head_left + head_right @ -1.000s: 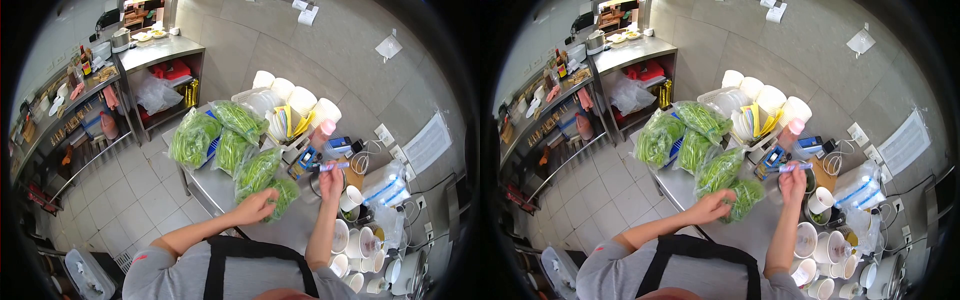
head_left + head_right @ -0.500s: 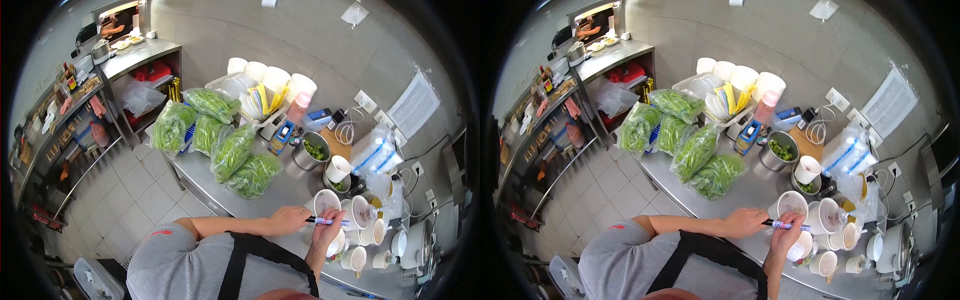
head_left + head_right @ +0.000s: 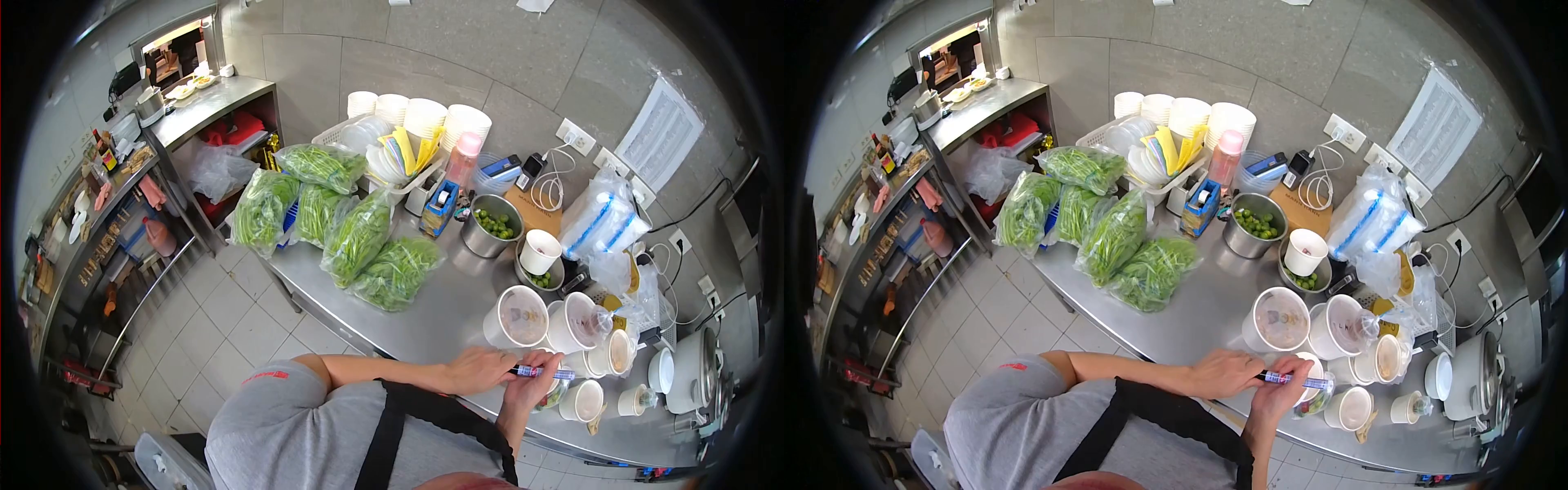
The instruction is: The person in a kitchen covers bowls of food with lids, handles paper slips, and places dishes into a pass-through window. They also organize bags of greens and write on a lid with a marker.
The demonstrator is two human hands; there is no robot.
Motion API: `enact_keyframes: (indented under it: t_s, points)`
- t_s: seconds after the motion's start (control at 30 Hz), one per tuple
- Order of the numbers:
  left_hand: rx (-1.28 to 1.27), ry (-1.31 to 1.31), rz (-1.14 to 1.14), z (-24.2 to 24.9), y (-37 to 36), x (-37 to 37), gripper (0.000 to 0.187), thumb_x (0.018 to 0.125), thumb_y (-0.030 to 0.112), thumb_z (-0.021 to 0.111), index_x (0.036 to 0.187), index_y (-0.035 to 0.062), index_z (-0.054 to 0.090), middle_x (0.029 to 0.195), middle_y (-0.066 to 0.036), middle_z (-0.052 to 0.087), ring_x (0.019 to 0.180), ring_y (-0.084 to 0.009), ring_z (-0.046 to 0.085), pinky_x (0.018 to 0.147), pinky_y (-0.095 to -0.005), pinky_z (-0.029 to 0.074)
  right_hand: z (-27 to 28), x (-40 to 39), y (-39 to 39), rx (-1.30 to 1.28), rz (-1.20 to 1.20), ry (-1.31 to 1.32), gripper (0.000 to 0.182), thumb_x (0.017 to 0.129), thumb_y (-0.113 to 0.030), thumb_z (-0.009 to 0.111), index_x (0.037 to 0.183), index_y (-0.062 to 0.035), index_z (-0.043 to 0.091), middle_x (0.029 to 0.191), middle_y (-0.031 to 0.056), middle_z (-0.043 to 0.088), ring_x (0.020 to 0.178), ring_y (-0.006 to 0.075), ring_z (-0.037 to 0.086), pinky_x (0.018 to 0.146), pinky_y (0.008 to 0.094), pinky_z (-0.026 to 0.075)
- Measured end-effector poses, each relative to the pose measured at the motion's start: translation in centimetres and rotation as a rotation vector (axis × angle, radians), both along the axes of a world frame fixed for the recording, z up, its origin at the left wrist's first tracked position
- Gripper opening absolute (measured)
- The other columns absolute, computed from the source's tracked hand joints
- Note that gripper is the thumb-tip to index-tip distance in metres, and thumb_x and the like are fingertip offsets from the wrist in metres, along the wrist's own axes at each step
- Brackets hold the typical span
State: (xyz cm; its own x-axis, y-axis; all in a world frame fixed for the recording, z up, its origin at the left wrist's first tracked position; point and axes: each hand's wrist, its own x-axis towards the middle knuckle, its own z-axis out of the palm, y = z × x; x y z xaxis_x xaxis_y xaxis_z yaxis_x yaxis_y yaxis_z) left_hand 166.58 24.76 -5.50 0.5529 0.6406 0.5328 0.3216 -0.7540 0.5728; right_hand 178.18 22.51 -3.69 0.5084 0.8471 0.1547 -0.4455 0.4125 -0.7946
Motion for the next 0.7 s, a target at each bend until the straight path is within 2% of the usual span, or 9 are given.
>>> enact_keyframes:
  t_s: [0.17,0.27,0.37,0.57,0.7]
  points:
    - [0.122,0.000,0.056,-0.4,0.3,0.6,0.029,0.077,0.030,0.059,0.081,0.0038,0.047,0.070,-0.011,0.056,0.066,-0.0283,0.059,0.052,-0.0384,0.045,1.7,-0.5,-0.3,-0.066,-0.017,0.205,0.050,0.091,-0.048,0.037,0.059,-0.0109,0.034,0.055,0.0001,0.032,0.055,0.0113,0.031,0.053,0.0262,0.029]
    - [0.118,0.018,0.064,-0.3,0.4,0.5,0.029,0.076,0.029,0.060,0.081,0.0036,0.048,0.070,-0.011,0.056,0.067,-0.0280,0.059,0.053,-0.0380,0.046,1.3,-0.4,0.2,-0.055,-0.025,0.237,0.051,0.091,-0.050,0.036,0.057,-0.0118,0.031,0.053,-0.0010,0.029,0.053,0.0112,0.029,0.053,0.0267,0.028]
    - [0.129,-0.009,0.067,-0.4,0.5,0.5,0.029,0.076,0.030,0.060,0.080,0.0037,0.048,0.069,-0.011,0.056,0.066,-0.0278,0.059,0.053,-0.0377,0.046,1.1,-0.2,0.3,0.052,0.084,0.259,0.053,0.090,-0.051,0.037,0.055,-0.0126,0.027,0.051,-0.0023,0.026,0.050,0.0109,0.026,0.051,0.0261,0.026]
    - [0.115,-0.026,0.044,-0.5,0.6,0.1,0.031,0.076,0.032,0.059,0.078,0.0037,0.047,0.068,-0.011,0.056,0.065,-0.0277,0.058,0.053,-0.0377,0.045,1.9,-0.7,0.5,0.022,0.109,0.322,0.052,0.091,-0.048,0.039,0.054,-0.0136,0.027,0.049,-0.0029,0.024,0.047,0.0099,0.023,0.047,0.0249,0.023]
    - [0.109,0.041,0.051,-0.9,0.7,-0.2,0.032,0.077,0.033,0.059,0.077,0.0041,0.046,0.066,-0.011,0.055,0.064,-0.0279,0.058,0.053,-0.0372,0.045,1.5,0.4,0.7,0.105,0.226,0.400,0.052,0.092,-0.048,0.036,0.053,-0.0139,0.026,0.048,-0.0036,0.022,0.044,0.0089,0.020,0.044,0.0245,0.021]
